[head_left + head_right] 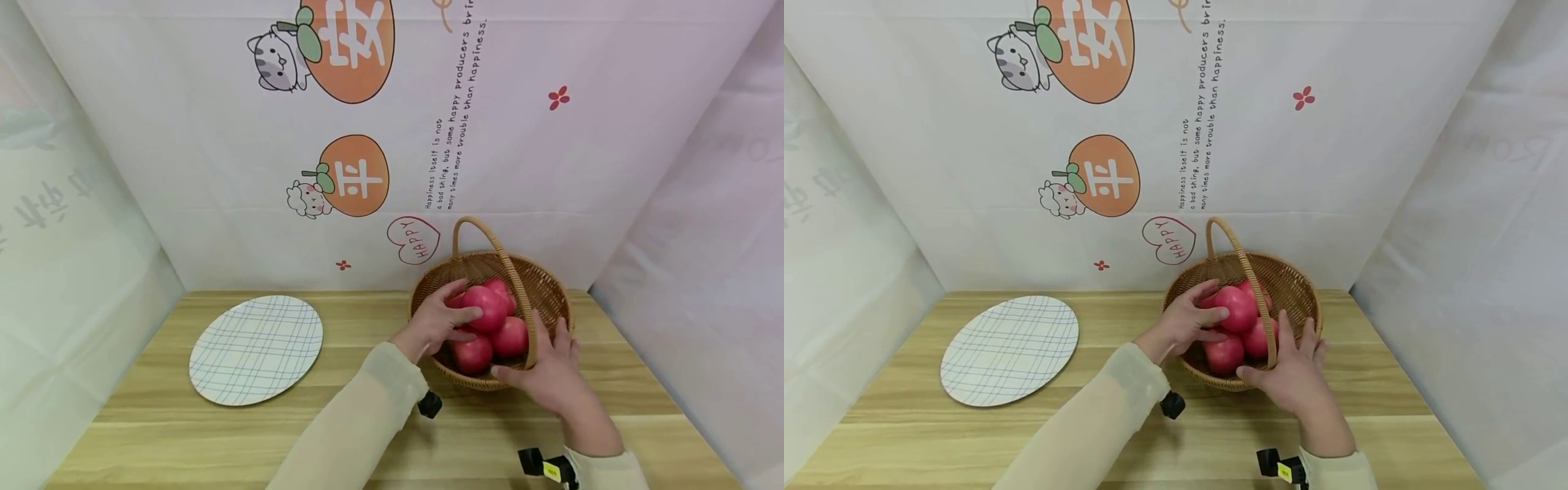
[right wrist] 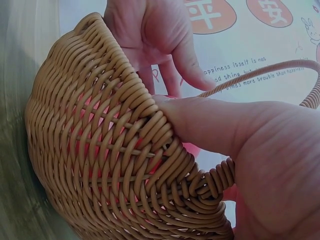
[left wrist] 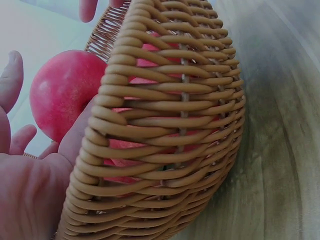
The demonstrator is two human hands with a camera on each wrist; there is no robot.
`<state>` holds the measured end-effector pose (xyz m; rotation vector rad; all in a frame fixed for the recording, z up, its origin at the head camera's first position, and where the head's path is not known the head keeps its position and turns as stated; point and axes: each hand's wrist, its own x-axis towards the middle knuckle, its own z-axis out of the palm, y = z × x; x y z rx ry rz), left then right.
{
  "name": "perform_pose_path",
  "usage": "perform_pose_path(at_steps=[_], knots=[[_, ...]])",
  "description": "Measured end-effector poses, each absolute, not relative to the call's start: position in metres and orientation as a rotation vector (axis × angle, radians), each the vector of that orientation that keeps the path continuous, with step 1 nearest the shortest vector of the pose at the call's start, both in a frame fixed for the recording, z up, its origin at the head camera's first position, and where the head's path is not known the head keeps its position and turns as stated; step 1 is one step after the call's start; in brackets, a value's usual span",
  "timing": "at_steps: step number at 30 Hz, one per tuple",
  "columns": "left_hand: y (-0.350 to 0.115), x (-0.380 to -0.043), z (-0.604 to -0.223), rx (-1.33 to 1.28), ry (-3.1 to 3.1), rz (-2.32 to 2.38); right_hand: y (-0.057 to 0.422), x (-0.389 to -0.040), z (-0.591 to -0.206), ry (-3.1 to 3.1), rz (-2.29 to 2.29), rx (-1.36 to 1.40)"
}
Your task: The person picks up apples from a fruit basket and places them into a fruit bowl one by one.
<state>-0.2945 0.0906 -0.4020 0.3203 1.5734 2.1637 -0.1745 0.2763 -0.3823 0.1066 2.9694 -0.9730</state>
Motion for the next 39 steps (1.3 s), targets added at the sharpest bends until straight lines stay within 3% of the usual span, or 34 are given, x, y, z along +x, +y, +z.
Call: perform_pose_path(at_steps=[39], knots=[[0.095, -0.308, -0.393, 0.33, 1.787, 1.985, 0.274, -0.173, -0.381, 2.96, -1.005, 0.078]])
